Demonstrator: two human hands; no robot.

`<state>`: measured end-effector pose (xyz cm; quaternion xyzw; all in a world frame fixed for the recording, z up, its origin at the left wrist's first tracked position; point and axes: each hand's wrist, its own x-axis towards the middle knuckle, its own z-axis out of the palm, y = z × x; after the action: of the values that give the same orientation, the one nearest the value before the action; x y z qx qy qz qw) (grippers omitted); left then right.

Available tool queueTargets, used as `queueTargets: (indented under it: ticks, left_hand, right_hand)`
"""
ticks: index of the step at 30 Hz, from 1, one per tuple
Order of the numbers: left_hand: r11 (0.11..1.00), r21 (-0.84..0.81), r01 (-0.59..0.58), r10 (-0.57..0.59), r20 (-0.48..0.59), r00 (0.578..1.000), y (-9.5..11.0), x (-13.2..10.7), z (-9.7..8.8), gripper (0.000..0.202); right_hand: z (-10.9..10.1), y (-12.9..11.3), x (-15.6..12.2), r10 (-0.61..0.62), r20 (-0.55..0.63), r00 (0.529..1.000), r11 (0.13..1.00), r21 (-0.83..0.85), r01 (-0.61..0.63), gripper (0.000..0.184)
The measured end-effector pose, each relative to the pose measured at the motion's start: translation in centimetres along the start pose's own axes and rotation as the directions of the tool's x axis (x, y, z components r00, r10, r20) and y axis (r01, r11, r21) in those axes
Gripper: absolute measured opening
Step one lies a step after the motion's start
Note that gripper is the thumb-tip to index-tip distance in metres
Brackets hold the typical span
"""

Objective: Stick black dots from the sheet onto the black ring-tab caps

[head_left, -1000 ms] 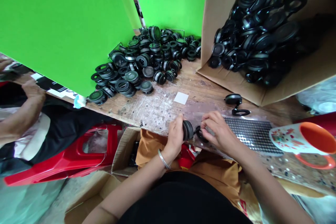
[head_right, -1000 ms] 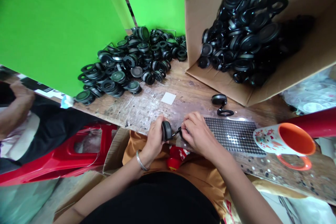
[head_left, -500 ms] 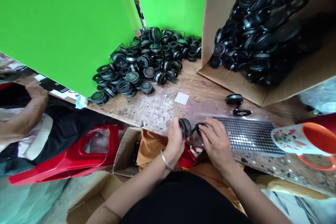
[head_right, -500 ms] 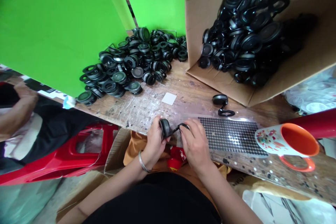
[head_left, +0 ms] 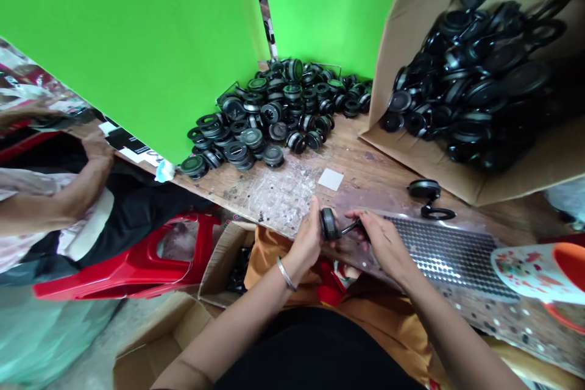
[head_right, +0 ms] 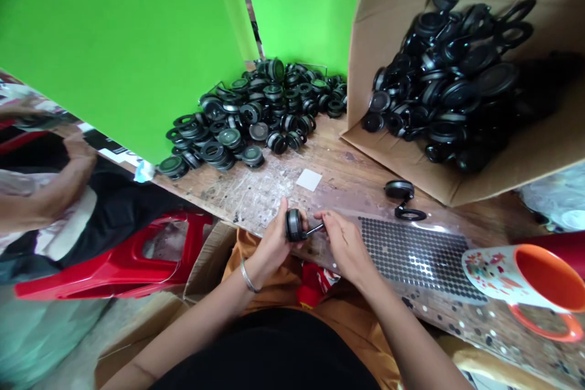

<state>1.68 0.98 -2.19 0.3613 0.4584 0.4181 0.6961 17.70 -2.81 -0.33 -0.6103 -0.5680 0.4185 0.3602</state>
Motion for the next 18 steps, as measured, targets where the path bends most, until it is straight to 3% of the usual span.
queueTargets:
  ticks: [2, 4, 6, 8, 11, 15, 18]
  left_hand:
    - [0.927, 0.279, -0.250, 0.230, 0.106, 0.968, 0.3, 0.3, -1.7, 0.058]
    - [0.704, 0.539, -0.463, 0.363, 0.288, 0.886, 0.2, 0.6, -3.2, 0.058]
    - [0.473, 0.684, -0.555, 0.366, 0.421, 0.830, -0.2, 0.8, -4.3, 0.066]
    - [0.355, 0.743, -0.567, 0.402, 0.426, 0.811, -1.0, 0.9, -4.8, 0.053]
    - [0.329, 0.769, -0.548, 0.490, 0.357, 0.795, -1.9, 0.8, -4.8, 0.036]
    - [0.334, 0.780, -0.529, 0.534, 0.306, 0.788, -2.2, 0.9, -4.7, 0.032]
    - [0.344, 0.802, -0.488, 0.524, 0.267, 0.809, -2.2, 1.2, -4.8, 0.031]
  right_hand:
    - [-0.1, -1.2, 1.0, -0.103, 0.018, 0.994, 0.957, -0.272, 0.104, 0.042]
    - [0.2, -2.6, 1.8, -0.131, 0.091, 0.987, 0.823, -0.546, 0.160, 0.038]
    - [1.2, -3.9, 2.5, -0.111, 0.180, 0.977, 0.659, -0.723, 0.208, 0.036]
    - [2.6, -4.8, 2.8, -0.111, 0.257, 0.960, 0.528, -0.803, 0.276, 0.033]
    - [4.6, -5.3, 2.9, -0.123, 0.295, 0.948, 0.425, -0.847, 0.319, 0.030]
    - [5.7, -4.9, 3.2, -0.165, 0.247, 0.955, 0.400, -0.868, 0.294, 0.025]
    - [6.1, -4.4, 3.5, -0.230, 0.226, 0.946, 0.391, -0.869, 0.303, 0.024]
